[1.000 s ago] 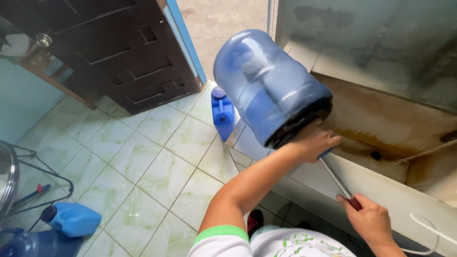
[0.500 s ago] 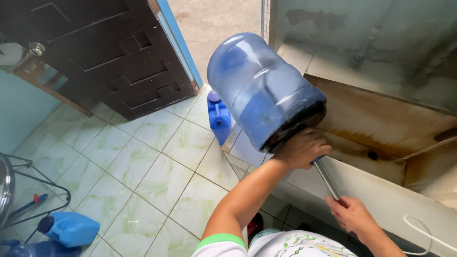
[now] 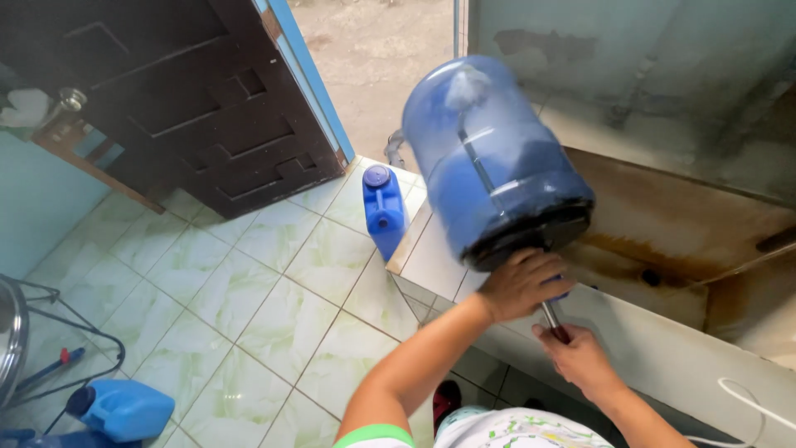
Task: Cleaning a large water jug with a brush and sponge.
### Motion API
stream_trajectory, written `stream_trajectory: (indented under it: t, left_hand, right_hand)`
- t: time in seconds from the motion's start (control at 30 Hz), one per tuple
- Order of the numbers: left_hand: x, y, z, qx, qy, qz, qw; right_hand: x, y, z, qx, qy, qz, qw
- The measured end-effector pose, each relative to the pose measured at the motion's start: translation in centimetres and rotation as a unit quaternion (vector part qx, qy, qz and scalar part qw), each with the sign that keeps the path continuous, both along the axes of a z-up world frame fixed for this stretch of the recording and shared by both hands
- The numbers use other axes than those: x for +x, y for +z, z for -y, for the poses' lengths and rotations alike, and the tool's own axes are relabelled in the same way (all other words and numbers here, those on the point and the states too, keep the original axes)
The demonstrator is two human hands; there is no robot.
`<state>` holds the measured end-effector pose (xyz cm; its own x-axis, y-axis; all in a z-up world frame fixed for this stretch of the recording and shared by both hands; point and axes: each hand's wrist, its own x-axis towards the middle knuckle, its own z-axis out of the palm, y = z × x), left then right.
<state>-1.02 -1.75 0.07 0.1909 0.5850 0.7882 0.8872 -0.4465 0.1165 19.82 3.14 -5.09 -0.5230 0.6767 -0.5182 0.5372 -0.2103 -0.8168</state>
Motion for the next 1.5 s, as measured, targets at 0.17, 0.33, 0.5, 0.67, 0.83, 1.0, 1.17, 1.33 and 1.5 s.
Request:
stream_trajectory:
  t: [0.17, 0.33, 0.5, 0.67, 0.83, 1.0, 1.17, 1.33, 1.5]
  left_hand:
    - [-1.3, 3.0, -2.5, -0.203, -0.025, -0.139, 0.969]
    - [-0.7, 3.7, -2.6, -0.210, -0.013, -0.075, 0.975]
    - [-1.3, 2.9, -3.3, -0.165, -0.022, -0.056, 0.984]
    - [-0.6, 2.3, -3.8, -0.156, -0.010, -0.013, 0.988]
    - [-0.8, 3.0, -3.3, -0.138, -0.017, 0.002, 0.990]
    - [-0.4, 1.5, -3.9, -0.128, -0.001, 0.004, 0.992]
    - [1.8, 1.5, -0.3, -0.001, 0.109, 0.026, 0.994]
    - [-0.1, 6.3, -1.4, -0.105, 0.030, -0.071, 0.991]
    - [-0.7, 4.2, -2.8, -0.268, 0.028, -0.115, 0.956]
  right_hand:
    - [-0.5, 0.7, -0.3, 0.082, 0.012, -0.004, 0.997]
    - [2.5, 0.0, -1.9, -0.361, -0.015, -0.220, 0.906]
    - [6.9, 2.7, -3.1, 0.450, 0.084, 0.177, 0.871]
    - [8.4, -2.4, -2.3, 0.293, 0.008, 0.182, 0.939]
    - [8.8, -0.9, -1.2, 0.077, 0.006, 0.116, 0.990]
    - [8.9, 0.3, -0.8, 0.501, -0.009, 0.159, 0.851]
    - [9.0, -2.3, -0.3, 0.096, 0.005, 0.092, 0.991]
    - [8.4, 0.6, -0.1, 0.397, 0.029, 0.095, 0.912]
    - [8.1, -2.4, -1.1, -0.320, -0.020, -0.097, 0.942]
